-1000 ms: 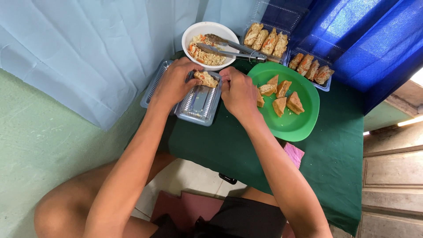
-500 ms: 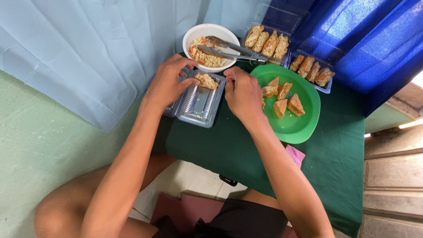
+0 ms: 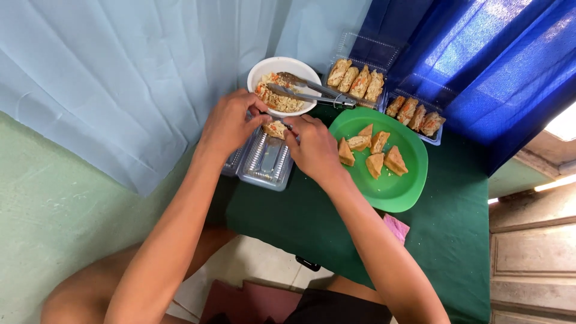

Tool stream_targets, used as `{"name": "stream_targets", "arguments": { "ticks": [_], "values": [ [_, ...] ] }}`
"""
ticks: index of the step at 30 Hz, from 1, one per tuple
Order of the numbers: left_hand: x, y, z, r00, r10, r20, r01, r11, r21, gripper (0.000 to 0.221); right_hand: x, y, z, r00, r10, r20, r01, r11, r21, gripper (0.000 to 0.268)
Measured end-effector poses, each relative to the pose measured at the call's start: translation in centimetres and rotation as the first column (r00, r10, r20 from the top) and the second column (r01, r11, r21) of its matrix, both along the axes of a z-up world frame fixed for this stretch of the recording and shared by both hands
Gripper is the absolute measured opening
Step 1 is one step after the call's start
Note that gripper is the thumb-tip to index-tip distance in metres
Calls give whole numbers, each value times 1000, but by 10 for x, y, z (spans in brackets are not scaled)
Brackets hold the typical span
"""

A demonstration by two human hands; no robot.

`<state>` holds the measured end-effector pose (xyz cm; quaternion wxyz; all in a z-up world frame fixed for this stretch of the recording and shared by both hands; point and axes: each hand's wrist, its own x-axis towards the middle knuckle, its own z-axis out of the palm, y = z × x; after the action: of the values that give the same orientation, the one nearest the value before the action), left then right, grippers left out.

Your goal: Filling fried tofu puffs with a vegetable and meat mixture using metal tongs

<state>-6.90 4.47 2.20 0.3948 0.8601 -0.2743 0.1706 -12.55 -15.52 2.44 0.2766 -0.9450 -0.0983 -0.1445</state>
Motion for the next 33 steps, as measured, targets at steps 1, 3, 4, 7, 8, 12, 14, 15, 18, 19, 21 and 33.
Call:
{"name": "stream_targets", "arguments": {
  "ticks": [1,3,4,7,8,12,14,15,18,19,21,33],
  "values": [
    [-2,1,-2,999,25,-29,-24,999,33,15,-1,1,0,998,25,50,-25,1000,4,20],
    [-7,1,-5,997,51,-57,-47,997,67,22,-2,3,-1,994,48,101,-49,999,8,23],
    [-10,0,-4,996,64,-65,-59,995,82,22,-2,3,-1,993,48,108,-48,999,0,22],
    [-10,-2,-1,996,74,-41,-71,994,79,15,4,-3,1,986,54,159,-61,997,42,19],
    [-10,-5,-2,998,68,-12,-67,996,63,11,4,-9,2,979,54,198,-73,993,90,16],
    [19,-20,3,998,5,66,-8,999,47,8,21,-29,5,971,-4,240,-51,974,222,15],
    [38,-29,8,997,-68,40,66,997,39,18,36,-39,3,981,28,190,-78,962,262,15],
    [49,-32,7,997,-67,44,65,997,36,18,37,-42,10,981,29,194,-80,963,258,15],
    [66,-44,20,993,-117,-4,117,992,41,15,43,-50,33,977,73,199,-120,965,235,28],
    [58,-47,34,994,-96,-58,99,994,52,14,43,-51,43,992,50,112,-88,926,367,24],
    [54,-53,50,992,-69,-107,76,995,66,13,54,-55,47,999,46,26,-53,870,489,23],
    [91,-54,16,968,-7,-251,-15,996,-84,20,61,-16,27,932,183,314,-137,977,-163,50]
  ]
}}
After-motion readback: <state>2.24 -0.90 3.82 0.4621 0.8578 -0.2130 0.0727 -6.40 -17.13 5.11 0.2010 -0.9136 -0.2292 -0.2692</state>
